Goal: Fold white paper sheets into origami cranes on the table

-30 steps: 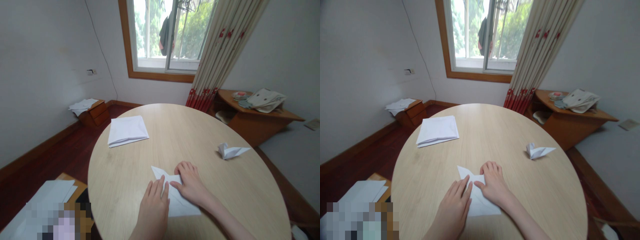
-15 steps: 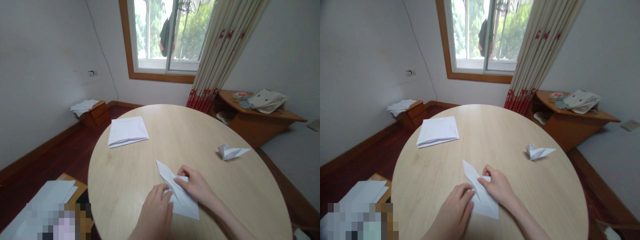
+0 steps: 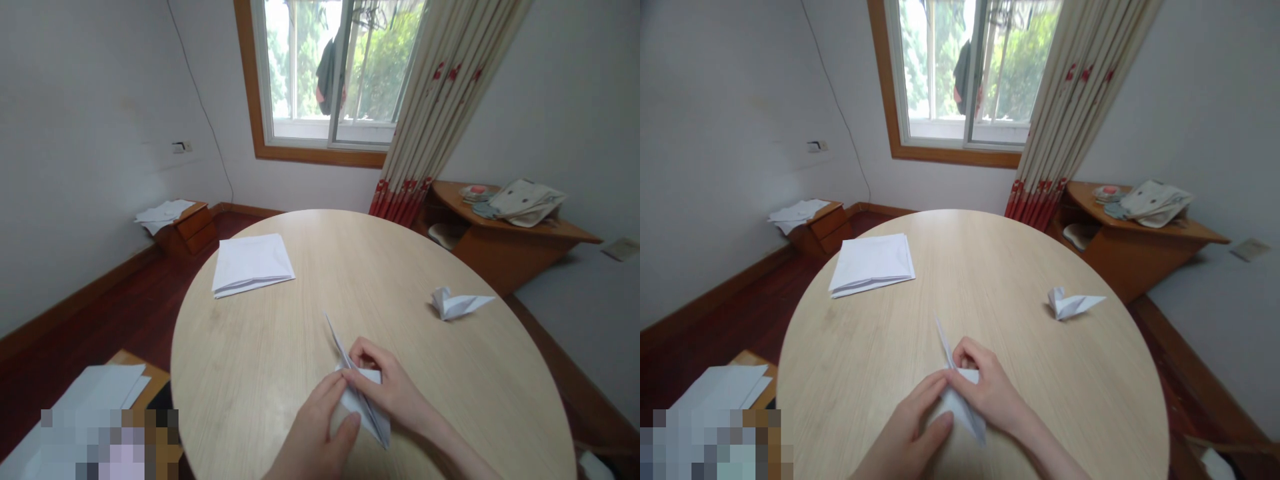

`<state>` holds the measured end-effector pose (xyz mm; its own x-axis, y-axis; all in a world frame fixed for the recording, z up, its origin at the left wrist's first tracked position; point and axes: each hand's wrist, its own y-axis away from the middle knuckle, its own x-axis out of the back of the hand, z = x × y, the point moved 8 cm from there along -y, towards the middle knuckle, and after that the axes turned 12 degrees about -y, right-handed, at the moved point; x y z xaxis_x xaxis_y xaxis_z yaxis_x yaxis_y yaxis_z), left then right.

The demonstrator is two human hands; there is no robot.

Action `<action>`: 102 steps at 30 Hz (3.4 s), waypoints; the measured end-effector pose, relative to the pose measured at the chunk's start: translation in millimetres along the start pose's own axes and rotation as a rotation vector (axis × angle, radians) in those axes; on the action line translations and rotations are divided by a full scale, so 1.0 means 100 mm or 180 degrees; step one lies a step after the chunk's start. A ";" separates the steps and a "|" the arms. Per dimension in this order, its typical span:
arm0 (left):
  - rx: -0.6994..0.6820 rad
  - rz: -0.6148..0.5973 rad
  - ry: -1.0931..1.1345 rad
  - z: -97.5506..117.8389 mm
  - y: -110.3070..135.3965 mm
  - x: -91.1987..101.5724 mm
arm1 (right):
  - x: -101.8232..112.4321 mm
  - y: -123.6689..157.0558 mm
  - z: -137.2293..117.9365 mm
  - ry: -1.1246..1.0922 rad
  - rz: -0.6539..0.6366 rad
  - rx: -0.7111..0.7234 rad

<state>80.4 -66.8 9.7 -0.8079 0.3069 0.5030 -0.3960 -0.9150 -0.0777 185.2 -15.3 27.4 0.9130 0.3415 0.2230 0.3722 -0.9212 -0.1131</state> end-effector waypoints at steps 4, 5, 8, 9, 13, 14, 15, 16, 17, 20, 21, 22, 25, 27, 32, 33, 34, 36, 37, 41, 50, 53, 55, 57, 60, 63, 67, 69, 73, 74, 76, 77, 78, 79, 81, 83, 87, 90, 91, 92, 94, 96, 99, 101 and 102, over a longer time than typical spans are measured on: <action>-0.0174 0.0168 0.0446 0.06 -0.02 0.05 | -0.04 0.03 -0.07 -0.0482 -0.0233 0.0151; -0.0140 0.0227 0.0607 0.06 -0.02 0.06 | -0.05 0.03 -0.07 -0.0712 -0.0303 0.0152; 0.0217 0.0382 0.0928 -0.03 -0.01 0.12 | -0.10 0.05 -0.05 -0.1262 -0.0528 0.0053; 0.0363 0.0422 0.0897 -0.07 -0.01 0.15 | -0.10 0.05 -0.05 -0.1259 -0.0520 0.0036; 0.0621 0.0540 0.0455 -0.16 0.01 0.26 | -0.02 0.04 -0.12 -0.0293 -0.0182 0.0328; 0.0630 0.0557 0.0275 -0.18 0.01 0.28 | -0.02 0.04 -0.15 0.0016 -0.0150 0.0480; 0.0628 0.0595 0.0058 -0.21 0.02 0.31 | -0.03 0.04 -0.17 0.0290 -0.0169 0.0620; 0.0625 0.0653 -0.0190 -0.23 0.02 0.33 | -0.05 0.04 -0.17 0.0518 -0.0230 0.0728; 0.0614 0.0725 -0.0456 -0.25 0.04 0.36 | -0.08 0.05 -0.15 0.0709 -0.0298 0.0802; 0.0654 0.0933 -0.1303 -0.32 0.09 0.41 | -0.18 0.07 -0.03 0.1191 -0.0484 0.0844; 0.0670 0.1001 -0.1556 -0.34 0.11 0.42 | -0.20 0.07 0.01 0.1328 -0.0528 0.0839; 0.0674 0.1105 -0.1782 -0.35 0.13 0.44 | -0.23 0.08 0.05 0.1447 -0.0576 0.0819; 0.0631 0.1528 -0.2241 -0.34 0.20 0.51 | -0.30 0.08 0.14 0.1708 -0.0780 0.0707; 0.0441 0.1552 -0.2288 -0.34 0.21 0.50 | -0.33 0.08 0.18 0.1835 -0.0934 0.0639; -0.0231 0.0518 -0.2007 -0.34 0.13 0.30 | -0.40 0.09 0.20 0.1984 -0.1255 0.0592; -0.0259 0.0334 -0.2029 -0.35 0.12 0.28 | -0.41 0.10 0.21 0.2004 -0.1278 0.0578; -0.0249 0.0183 -0.2079 -0.35 0.11 0.29 | -0.41 0.10 0.21 0.2022 -0.1288 0.0563; -0.0238 -0.0051 -0.2154 -0.33 0.09 0.32 | -0.41 0.11 0.22 0.2020 -0.1293 0.0527; -0.0245 -0.0151 -0.2175 -0.30 0.07 0.35 | -0.41 0.11 0.23 0.1987 -0.1302 0.0507; -0.0237 -0.0593 -0.2363 -0.19 0.00 0.36 | -0.38 0.11 0.24 0.1692 -0.1480 0.0324; -0.0651 -0.0463 -0.2923 -0.10 -0.05 0.27 | -0.30 0.09 0.29 0.1404 -0.1656 0.0220; -0.0953 -0.0419 -0.3122 -0.11 -0.07 0.26 | -0.29 0.09 0.28 0.1352 -0.1632 0.0228; -0.1142 -0.0497 -0.3285 -0.10 -0.07 0.23 | -0.27 0.09 0.25 0.1311 -0.1617 0.0213; -0.1309 -0.0599 -0.3434 -0.05 -0.07 0.19 | -0.26 0.09 0.20 0.1286 -0.1592 0.0250; -0.1344 -0.0780 -0.3557 0.05 -0.08 0.16 | -0.26 0.10 0.15 0.1367 -0.1549 0.0386; -0.1273 -0.1067 -0.3656 0.13 -0.12 0.13 | -0.26 0.11 0.17 0.1540 -0.1442 0.0548; -0.1240 -0.1363 -0.3808 0.13 -0.21 0.12 | -0.24 0.08 0.24 0.1583 -0.1275 0.0721; -0.1275 -0.1394 -0.3869 0.12 -0.27 0.13 | -0.22 0.06 0.27 0.1550 -0.1199 0.0779; -0.1334 -0.1348 -0.3889 0.14 -0.38 0.21 | -0.17 0.03 0.25 0.1516 -0.0987 0.0874; -0.1295 -0.1302 -0.3877 0.15 -0.41 0.25 | -0.16 0.02 0.24 0.1524 -0.0913 0.0885; -0.1203 -0.1233 -0.3832 0.15 -0.48 0.32 | -0.14 0.00 0.23 0.1533 -0.0759 0.0915; -0.1139 -0.1178 -0.3804 0.14 -0.52 0.37 | -0.13 0.00 0.23 0.1529 -0.0689 0.0945; -0.1088 -0.1150 -0.3757 0.13 -0.55 0.40 | -0.12 -0.01 0.23 0.1516 -0.0622 0.0988; -0.1043 -0.1127 -0.3701 0.11 -0.58 0.44 | -0.11 -0.01 0.24 0.1500 -0.0559 0.1029; -0.1003 -0.1149 -0.3552 0.06 -0.62 0.47 | -0.10 -0.02 0.26 0.1472 -0.0460 0.1070; -0.1020 -0.1087 -0.3438 0.00 -0.65 0.50 | -0.09 -0.05 0.27 0.1461 -0.0416 0.0978; -0.0885 -0.0896 -0.3168 -0.12 -0.71 0.52 | -0.06 -0.16 0.20 0.1406 -0.0395 0.0449; -0.0568 -0.0700 -0.3075 -0.21 -0.74 0.54 | -0.04 -0.25 0.12 0.1178 -0.0469 -0.0035; -0.0424 -0.0628 -0.3035 -0.23 -0.75 0.55 | -0.02 -0.27 0.13 0.1128 -0.0415 -0.0236; -0.0267 -0.0550 -0.2971 -0.26 -0.75 0.57 | 0.01 -0.28 0.14 0.1099 -0.0324 -0.0368; 0.0026 -0.0391 -0.2767 -0.33 -0.77 0.61 | 0.06 -0.30 0.15 0.1003 -0.0102 -0.0461; 0.0207 -0.0231 -0.2490 -0.38 -0.78 0.63 | 0.09 -0.30 0.16 0.0893 0.0111 -0.0412; 0.0261 -0.0025 -0.2054 -0.44 -0.78 0.65 | 0.11 -0.27 0.19 0.0781 0.0344 -0.0328; 0.0215 0.0057 -0.1839 -0.47 -0.79 0.64 | 0.11 -0.24 0.19 0.0821 0.0447 -0.0250; 0.0181 0.0083 -0.1768 -0.48 -0.79 0.64 | 0.10 -0.23 0.19 0.0878 0.0468 -0.0199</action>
<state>39.0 37.3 6.5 -0.4596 0.1138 0.8808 -0.3423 -0.9378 -0.0574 189.1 12.9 14.0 0.8734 0.1484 0.4639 0.2209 -0.9695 -0.1058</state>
